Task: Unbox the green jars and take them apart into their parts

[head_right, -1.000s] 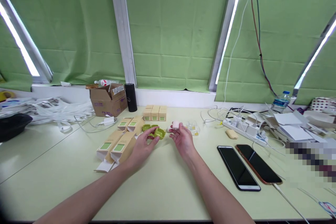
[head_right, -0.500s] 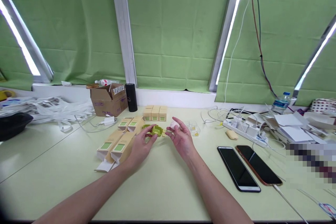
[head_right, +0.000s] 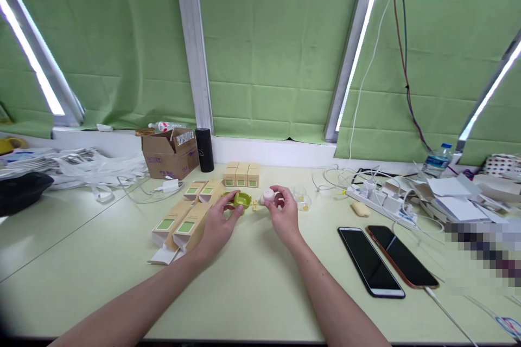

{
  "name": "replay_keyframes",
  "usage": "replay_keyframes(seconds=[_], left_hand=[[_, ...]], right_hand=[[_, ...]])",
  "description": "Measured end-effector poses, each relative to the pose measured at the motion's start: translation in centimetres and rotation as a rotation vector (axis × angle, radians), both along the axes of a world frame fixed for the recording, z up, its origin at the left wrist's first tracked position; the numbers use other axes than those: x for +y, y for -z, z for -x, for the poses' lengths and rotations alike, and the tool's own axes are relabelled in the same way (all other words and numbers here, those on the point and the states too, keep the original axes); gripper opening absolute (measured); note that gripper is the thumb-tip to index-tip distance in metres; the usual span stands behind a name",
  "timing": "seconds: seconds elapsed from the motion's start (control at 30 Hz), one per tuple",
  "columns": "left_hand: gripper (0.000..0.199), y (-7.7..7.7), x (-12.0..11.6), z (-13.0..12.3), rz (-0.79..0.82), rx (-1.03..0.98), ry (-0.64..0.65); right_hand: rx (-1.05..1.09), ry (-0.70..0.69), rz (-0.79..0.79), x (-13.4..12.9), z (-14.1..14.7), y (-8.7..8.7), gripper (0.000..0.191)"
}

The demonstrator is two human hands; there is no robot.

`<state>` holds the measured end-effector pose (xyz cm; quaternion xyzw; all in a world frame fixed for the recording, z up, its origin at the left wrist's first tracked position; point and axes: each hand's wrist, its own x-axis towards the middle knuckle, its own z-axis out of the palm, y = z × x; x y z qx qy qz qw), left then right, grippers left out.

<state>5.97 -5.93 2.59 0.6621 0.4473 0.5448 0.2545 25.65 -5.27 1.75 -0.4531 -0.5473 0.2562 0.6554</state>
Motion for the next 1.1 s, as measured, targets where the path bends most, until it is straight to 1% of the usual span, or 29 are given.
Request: replay_keyframes(seconds=[0.1,0.17,0.23,0.3,0.53,0.67,0.9,1.03,1.1], left_hand=[[0.045,0.2,0.1,0.0,-0.014,-0.010,-0.007],[0.044,0.2,0.1,0.0,-0.028,-0.013,-0.009],[0.043,0.1,0.1,-0.1,-0.039,-0.011,-0.014],[0.043,0.0,0.0,-0.1,-0.041,-0.007,-0.020],[0.041,0.0,0.0,-0.1,-0.076,0.020,-0.026],[0.040,0.0,0.0,-0.1,-0.076,0.022,-0.030],[0.040,-0.2,-0.2,-0.2,-0.065,0.009,-0.029],[0.042,0.0,-0.1,-0.2,-0.048,-0.042,0.020],[0.043,0.0,-0.1,-0.2,-0.043,-0.081,0.050]], right_hand=[[-0.343,0.111,-0.166,0.3,-0.5,0.7,0.029],[-0.563,0.150,-0.269,0.6,-0.7,1.2,0.031],[-0.718,0.166,-0.303,1.0,-0.9,1.7,0.037],[-0.805,0.176,-0.302,1.4,-0.9,2.2,0.041],[-1.004,0.214,-0.329,1.7,-0.7,2.8,0.037],[-1.105,0.241,-0.302,1.7,-0.7,3.1,0.035],[-1.136,0.251,-0.279,1.9,-0.7,3.4,0.031],[-1.120,0.247,-0.217,1.7,-0.6,3.4,0.031],[-1.108,0.242,-0.188,1.5,-0.6,3.3,0.034]])
